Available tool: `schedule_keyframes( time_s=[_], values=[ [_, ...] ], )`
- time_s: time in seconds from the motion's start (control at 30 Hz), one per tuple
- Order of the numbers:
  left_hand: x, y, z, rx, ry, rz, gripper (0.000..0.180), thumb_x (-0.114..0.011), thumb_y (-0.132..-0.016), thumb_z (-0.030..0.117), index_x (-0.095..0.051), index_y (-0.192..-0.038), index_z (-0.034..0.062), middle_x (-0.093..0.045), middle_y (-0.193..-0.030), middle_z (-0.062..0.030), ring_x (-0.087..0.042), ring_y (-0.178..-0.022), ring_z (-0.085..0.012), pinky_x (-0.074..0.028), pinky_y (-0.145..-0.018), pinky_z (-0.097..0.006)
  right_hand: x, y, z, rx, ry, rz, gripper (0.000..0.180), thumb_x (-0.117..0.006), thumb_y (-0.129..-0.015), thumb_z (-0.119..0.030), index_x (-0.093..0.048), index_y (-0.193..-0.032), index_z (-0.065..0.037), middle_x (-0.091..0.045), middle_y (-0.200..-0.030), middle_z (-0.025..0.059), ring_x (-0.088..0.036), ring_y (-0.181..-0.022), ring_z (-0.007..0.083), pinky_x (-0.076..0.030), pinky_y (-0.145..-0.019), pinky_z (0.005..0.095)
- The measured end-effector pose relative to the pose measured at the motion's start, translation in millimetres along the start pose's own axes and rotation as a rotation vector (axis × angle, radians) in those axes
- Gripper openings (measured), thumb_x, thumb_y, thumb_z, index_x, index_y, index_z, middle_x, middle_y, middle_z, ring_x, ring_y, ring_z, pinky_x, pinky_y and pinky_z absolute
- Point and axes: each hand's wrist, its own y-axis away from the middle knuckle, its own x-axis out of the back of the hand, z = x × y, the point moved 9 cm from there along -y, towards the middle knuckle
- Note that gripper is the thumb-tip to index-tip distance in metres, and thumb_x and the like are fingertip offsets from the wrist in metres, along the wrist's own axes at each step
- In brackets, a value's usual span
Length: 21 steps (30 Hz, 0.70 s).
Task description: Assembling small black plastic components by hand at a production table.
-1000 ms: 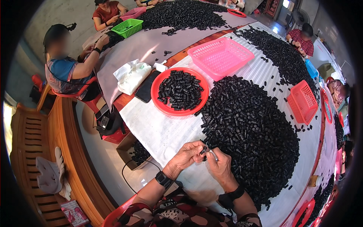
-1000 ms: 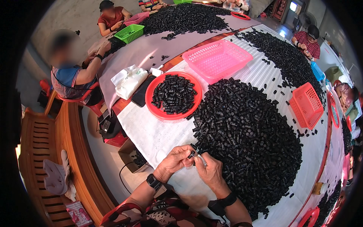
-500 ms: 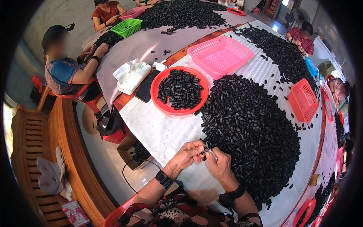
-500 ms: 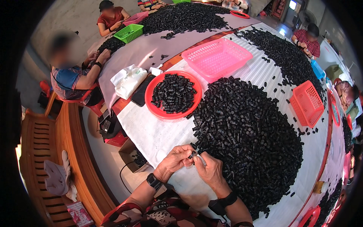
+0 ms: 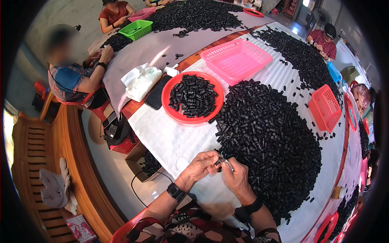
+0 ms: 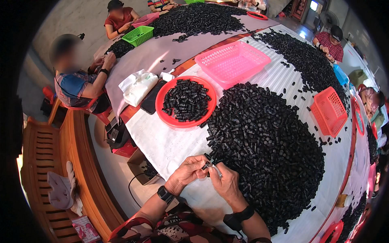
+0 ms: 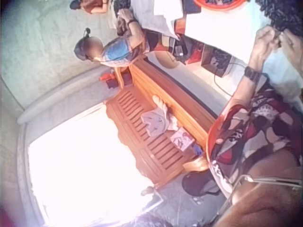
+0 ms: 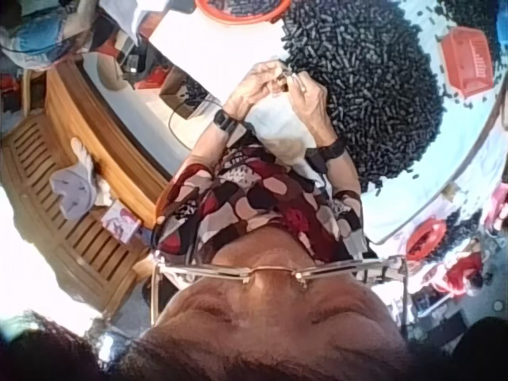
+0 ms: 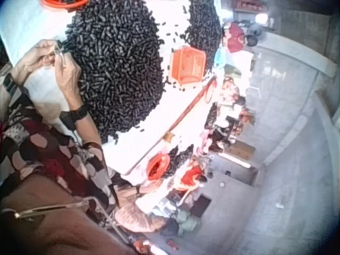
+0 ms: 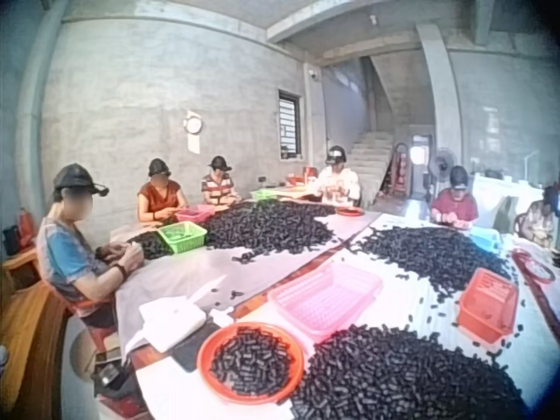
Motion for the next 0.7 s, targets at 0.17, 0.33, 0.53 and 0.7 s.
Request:
schedule_keyframes(
  time_s=[0.17, 0.33, 0.53, 0.7],
  values=[
    [0.9, 0.4, -0.5, 0.002, 0.004, 0.003, 0.023, -0.058, -0.093, 0.021, -0.058, -0.091, -0.0018, -0.058, -0.077, -0.0057, -0.043, -0.058, -0.0085, -0.035, -0.053, -0.022, -1.7, 0.6, 3.6, -0.016, 0.003, -0.011, 0.025, -0.06, -0.087, -0.018, -0.05, -0.072, -0.002, -0.054, -0.06, 0.0168, -0.056, -0.052, 0.0345, -0.042, -0.047, 0.0378],
    [1.8, 0.3, -1.1, 0.005, -0.004, 0.0, 0.021, -0.058, -0.093, 0.019, -0.058, -0.091, -0.0015, -0.057, -0.076, -0.0057, -0.043, -0.058, -0.0086, -0.035, -0.053, -0.022, -1.6, 0.0, 1.1, -0.005, 0.02, -0.016, 0.025, -0.061, -0.087, -0.019, -0.05, -0.071, -0.002, -0.054, -0.06, 0.0164, -0.056, -0.052, 0.0349, -0.042, -0.047, 0.0381],
    [-1.7, 0.4, 1.1, 0.002, -0.016, 0.0, 0.021, -0.058, -0.093, 0.019, -0.057, -0.089, -0.0013, -0.057, -0.075, -0.0056, -0.042, -0.056, -0.009, -0.035, -0.053, -0.023, -1.2, -0.6, -2.1, 0.011, 0.021, -0.019, 0.025, -0.061, -0.087, -0.02, -0.051, -0.072, -0.003, -0.055, -0.062, 0.0163, -0.057, -0.054, 0.0354, -0.043, -0.047, 0.0386],
    [-0.8, -1.8, -0.5, 0.0, -0.067, 0.018, 0.021, -0.057, -0.093, 0.02, -0.057, -0.089, -0.0011, -0.057, -0.074, -0.0051, -0.041, -0.055, -0.0089, -0.035, -0.052, -0.023, -5.0, -0.1, -2.9, 0.046, 0.076, -0.052, 0.025, -0.059, -0.088, -0.021, -0.051, -0.072, -0.003, -0.055, -0.062, 0.0165, -0.058, -0.054, 0.0351, -0.044, -0.048, 0.0386]
  ],
)
